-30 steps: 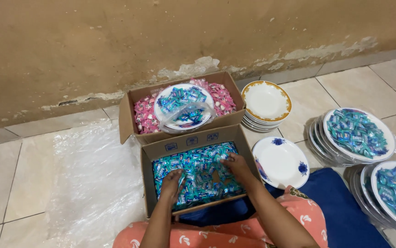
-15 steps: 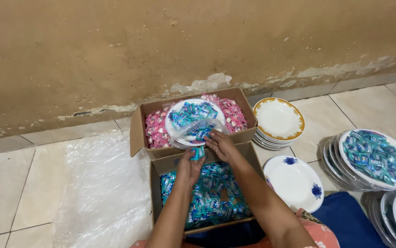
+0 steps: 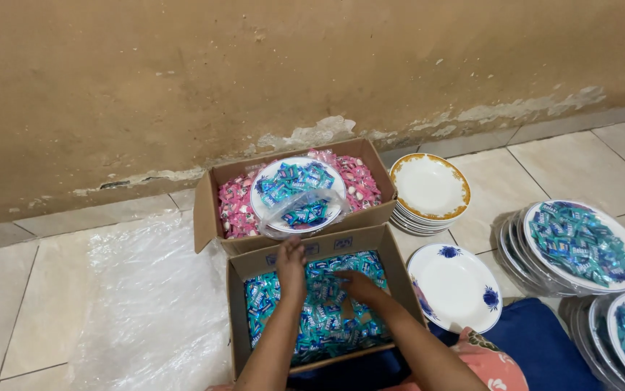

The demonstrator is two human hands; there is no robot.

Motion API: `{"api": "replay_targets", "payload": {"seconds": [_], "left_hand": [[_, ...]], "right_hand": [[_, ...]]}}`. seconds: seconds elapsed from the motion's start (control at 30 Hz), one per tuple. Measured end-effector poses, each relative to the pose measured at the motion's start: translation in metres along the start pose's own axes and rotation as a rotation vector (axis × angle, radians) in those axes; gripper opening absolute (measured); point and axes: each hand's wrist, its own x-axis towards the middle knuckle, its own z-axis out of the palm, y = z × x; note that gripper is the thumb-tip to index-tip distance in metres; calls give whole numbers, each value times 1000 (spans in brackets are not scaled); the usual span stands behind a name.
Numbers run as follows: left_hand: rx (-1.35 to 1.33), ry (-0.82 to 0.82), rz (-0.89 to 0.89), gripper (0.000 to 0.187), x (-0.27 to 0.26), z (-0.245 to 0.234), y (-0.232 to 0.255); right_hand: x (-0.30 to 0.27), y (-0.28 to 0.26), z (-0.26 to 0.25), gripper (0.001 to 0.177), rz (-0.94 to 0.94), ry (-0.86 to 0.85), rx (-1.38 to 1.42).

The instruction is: Pack small packets and plates into a cardboard box while sitting on the floor.

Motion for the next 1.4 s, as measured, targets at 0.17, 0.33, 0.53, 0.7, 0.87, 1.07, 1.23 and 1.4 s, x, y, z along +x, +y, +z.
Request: {"api": "replay_targets", "payload": {"seconds": [0.17,0.33,0.53,0.7,0.87,1.07,1.23,1.4], "left_hand": [[1488,-623,-160,69,-25,-67,-91],[1934,-1155,-276,25,-14,-87,-161],[1846,-978,-171,31,-32,-92,-140],[1584,-905,-143,30,-52,-94,-102],[1179,-762,-11,32,-46,-116,-124],[1058,-465,83,24,-46,-123,-116],[899,-328,152,24,-47,-120,-101],[769,-291,85,23,-44,-125,-112]], "right_hand": [[-60,-55,42,80,310,-673,-943],[-78,-75,43,59,251,-930,-979],[-53,12,22,42,-138,-859,-754],[-85,0,14,27,-77,-708,-439],[-99,-16,11,27,-159,-605,-432],[-94,-9,8,40,-113,-551,-446],[-95,1,11,15,-62,-145,44],[-98,-3,0,19,-49,26,299]]}}
